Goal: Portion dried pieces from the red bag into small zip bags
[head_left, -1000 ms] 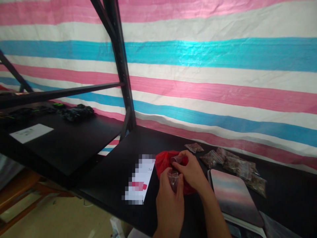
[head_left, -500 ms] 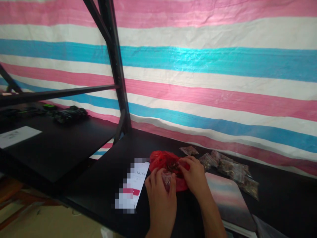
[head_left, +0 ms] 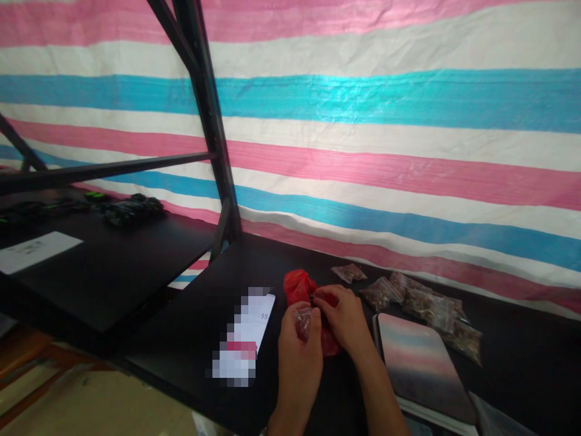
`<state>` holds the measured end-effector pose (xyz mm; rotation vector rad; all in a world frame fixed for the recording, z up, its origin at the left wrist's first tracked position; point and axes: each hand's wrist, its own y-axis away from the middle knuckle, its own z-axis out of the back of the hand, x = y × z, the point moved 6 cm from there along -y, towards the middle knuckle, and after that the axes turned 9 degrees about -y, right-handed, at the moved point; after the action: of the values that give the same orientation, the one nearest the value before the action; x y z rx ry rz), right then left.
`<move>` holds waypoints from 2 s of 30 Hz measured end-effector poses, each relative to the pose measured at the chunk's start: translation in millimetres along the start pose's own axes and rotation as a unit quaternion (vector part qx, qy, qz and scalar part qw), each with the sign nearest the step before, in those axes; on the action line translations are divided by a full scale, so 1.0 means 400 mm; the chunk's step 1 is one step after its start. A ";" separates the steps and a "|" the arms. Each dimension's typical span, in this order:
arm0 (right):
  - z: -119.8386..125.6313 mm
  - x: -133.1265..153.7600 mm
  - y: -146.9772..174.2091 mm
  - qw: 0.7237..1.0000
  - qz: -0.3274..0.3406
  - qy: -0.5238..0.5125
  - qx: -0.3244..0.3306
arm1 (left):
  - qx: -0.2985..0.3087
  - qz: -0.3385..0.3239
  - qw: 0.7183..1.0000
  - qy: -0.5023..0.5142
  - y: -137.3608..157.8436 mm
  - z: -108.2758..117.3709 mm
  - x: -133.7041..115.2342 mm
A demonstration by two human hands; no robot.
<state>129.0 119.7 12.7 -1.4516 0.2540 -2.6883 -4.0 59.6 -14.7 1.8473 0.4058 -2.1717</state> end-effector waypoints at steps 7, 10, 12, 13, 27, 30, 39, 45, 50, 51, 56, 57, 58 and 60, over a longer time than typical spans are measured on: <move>0.025 0.014 0.031 0.995 -0.075 -0.053 0.048 | -0.057 0.062 0.988 0.127 -0.015 0.021 0.023; 0.028 0.027 0.052 0.992 -0.077 -0.060 0.081 | -0.078 0.072 0.985 0.139 -0.013 0.028 0.036; 0.024 0.035 0.065 0.990 -0.067 -0.060 0.105 | -0.098 0.074 0.982 0.141 -0.010 0.033 0.041; 0.021 0.038 0.071 0.989 -0.062 -0.065 0.115 | -0.109 0.072 0.982 0.140 -0.008 0.036 0.041; 0.079 0.025 0.064 0.974 -0.052 -0.214 0.060 | -0.160 -0.116 0.980 0.005 0.019 0.068 -0.046; 0.125 0.041 0.064 0.972 -0.037 -0.233 0.007 | -0.115 -0.160 0.979 -0.053 0.027 0.057 -0.053; 0.157 0.150 0.105 0.990 0.049 -0.118 -0.056 | -0.032 -0.125 0.987 -0.091 0.021 0.020 -0.023; 0.132 0.192 0.116 0.986 0.129 -0.104 0.003 | -0.025 -0.150 0.980 -0.132 0.019 0.013 -0.028; 0.131 0.201 0.126 0.977 0.147 -0.154 0.025 | -0.023 -0.160 0.977 -0.136 0.011 0.016 -0.013; 0.134 0.202 0.126 0.975 0.153 -0.158 0.013 | -0.022 -0.161 0.977 -0.135 0.010 0.018 -0.013; 0.158 0.181 0.112 0.974 0.152 -0.143 -0.090 | -0.037 -0.153 0.983 -0.091 0.018 0.040 -0.029; 0.152 0.168 0.107 0.980 0.131 -0.125 -0.078 | -0.048 -0.151 0.985 -0.070 0.026 0.048 -0.035; 0.140 0.153 0.104 0.988 0.108 -0.102 -0.046 | -0.060 -0.150 0.986 -0.047 0.038 0.057 -0.041; 0.105 0.123 0.106 0.995 0.060 -0.051 0.053 | -0.079 -0.152 0.985 -0.012 0.067 0.072 -0.052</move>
<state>136.6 66.4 68.2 -1.4859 0.1838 -2.4852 -17.2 24.4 9.0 1.7673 0.8791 -2.2685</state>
